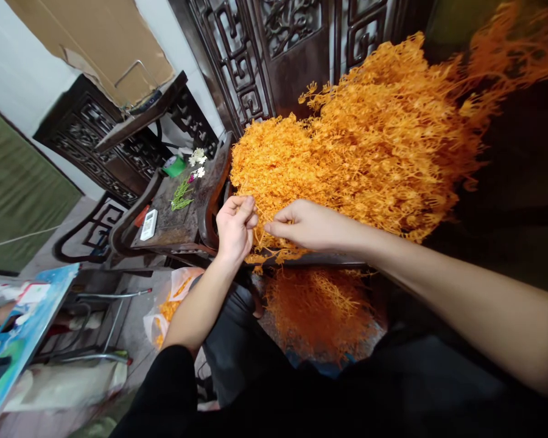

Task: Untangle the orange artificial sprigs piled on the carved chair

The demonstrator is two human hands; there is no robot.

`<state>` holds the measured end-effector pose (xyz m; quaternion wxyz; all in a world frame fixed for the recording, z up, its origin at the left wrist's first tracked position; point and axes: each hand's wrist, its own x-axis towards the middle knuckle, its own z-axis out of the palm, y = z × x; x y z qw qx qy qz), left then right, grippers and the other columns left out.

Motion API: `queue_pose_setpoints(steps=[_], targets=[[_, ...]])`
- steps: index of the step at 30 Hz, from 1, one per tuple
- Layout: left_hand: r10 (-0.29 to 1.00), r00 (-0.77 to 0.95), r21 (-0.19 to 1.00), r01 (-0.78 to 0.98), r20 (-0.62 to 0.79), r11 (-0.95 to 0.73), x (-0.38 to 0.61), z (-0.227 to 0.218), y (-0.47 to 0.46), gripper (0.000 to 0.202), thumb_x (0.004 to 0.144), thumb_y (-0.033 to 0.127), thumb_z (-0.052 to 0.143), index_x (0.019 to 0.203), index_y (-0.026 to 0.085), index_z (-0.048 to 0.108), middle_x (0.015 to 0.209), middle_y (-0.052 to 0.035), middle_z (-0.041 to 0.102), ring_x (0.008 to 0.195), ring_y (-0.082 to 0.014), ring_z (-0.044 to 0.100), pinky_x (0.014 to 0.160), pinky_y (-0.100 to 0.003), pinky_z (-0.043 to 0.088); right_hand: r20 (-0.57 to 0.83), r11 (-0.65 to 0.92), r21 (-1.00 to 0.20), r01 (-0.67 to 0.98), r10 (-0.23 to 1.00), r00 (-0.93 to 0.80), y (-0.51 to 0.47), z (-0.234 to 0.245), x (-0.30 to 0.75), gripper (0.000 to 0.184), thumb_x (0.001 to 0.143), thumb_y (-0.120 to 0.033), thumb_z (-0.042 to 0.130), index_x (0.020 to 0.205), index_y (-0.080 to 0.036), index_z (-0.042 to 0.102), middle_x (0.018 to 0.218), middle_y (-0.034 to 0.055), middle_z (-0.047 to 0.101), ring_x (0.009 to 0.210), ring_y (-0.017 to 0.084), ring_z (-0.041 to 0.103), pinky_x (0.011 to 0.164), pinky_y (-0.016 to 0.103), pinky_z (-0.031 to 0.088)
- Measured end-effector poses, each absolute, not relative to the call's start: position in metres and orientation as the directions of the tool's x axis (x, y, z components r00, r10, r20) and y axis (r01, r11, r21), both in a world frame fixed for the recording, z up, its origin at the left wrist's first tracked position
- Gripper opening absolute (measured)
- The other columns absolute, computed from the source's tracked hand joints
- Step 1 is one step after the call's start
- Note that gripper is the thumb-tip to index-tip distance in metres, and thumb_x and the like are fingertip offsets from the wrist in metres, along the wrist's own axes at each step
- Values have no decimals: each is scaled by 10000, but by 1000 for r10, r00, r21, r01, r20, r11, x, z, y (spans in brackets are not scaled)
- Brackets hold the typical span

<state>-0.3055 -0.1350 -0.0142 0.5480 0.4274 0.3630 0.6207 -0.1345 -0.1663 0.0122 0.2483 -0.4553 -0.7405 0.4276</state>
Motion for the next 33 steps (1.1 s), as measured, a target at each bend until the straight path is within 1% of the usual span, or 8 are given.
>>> queue_pose_setpoints(steps=[9, 14, 17, 20, 24, 28, 31, 33], targets=[[970, -109, 899, -365, 216, -241, -309, -4, -124, 370, 636, 295, 961, 692, 136, 631, 603, 44, 557, 438, -14, 381, 410, -160, 247, -75, 178, -896, 406, 842, -535, -175, 32, -138, 410, 902, -341, 569, 566, -206, 375, 492, -54, 324, 454, 73, 275, 470, 285, 176], [926, -302, 867, -371, 225, -332, -335, 5, -104, 316, 803, 186, 840, 669, 148, 557, 574, 55, 496, 433, -14, 314, 397, -141, 196, -52, 304, -926, 226, 489, -871, -200, 42, -137, 397, 904, -360, 566, 556, -183, 496, 493, -38, 460, 455, 75, 390, 474, 248, 275], [970, -133, 862, -446, 202, -240, -333, 10, -115, 267, 882, 203, 768, 732, 162, 551, 677, 34, 510, 474, -21, 349, 416, -133, 245, -90, 169, -958, 231, 587, -804, -192, 39, -123, 399, 947, -430, 555, 637, -184, 609, 472, -24, 533, 435, 83, 414, 474, 240, 319], [988, 10, 844, -520, 157, -129, -326, 14, -130, 255, 952, 229, 667, 748, 176, 522, 717, 20, 466, 503, -40, 374, 431, -150, 306, -138, 33, -975, 220, 685, -716, -174, 34, -105, 361, 943, -496, 579, 852, -193, 753, 527, -4, 632, 374, 73, 323, 413, 258, 253], [992, 59, 820, -570, 107, -54, -327, 15, -133, 232, 996, 308, 550, 796, 194, 527, 742, -2, 444, 543, -79, 400, 465, -194, 369, -43, 63, -983, 170, 830, -557, -158, 21, -96, 360, 893, -488, 648, 1106, -227, 775, 669, 8, 718, 418, 92, 425, 447, 270, 309], [990, 111, 851, -525, 90, -19, -320, 11, -133, 178, 947, 359, 599, 877, 196, 613, 873, -62, 568, 651, -113, 518, 568, -245, 450, 131, 242, -935, 258, 914, -384, -156, 2, -113, 375, 899, -530, 638, 945, -196, 800, 633, 19, 672, 581, 154, 559, 588, 301, 409], [983, 160, 894, -449, 94, -13, -307, 11, -139, 269, 911, 433, 647, 1014, 188, 684, 1076, -133, 657, 928, -210, 664, 720, -310, 531, 137, 283, -889, 360, 915, -379, -159, -9, -131, 343, 878, -482, 679, 776, -165, 759, 623, 19, 641, 605, 150, 530, 598, 297, 371], [975, 191, 918, -395, 111, -27, -301, 13, -143, 359, 872, 472, 705, 1098, 194, 694, 1193, -152, 670, 1124, -277, 671, 827, -353, 553, 120, 269, -884, 381, 921, -372, -159, -13, -137, 346, 896, -426, 657, 689, -153, 706, 570, 4, 575, 574, 129, 474, 576, 292, 328]])
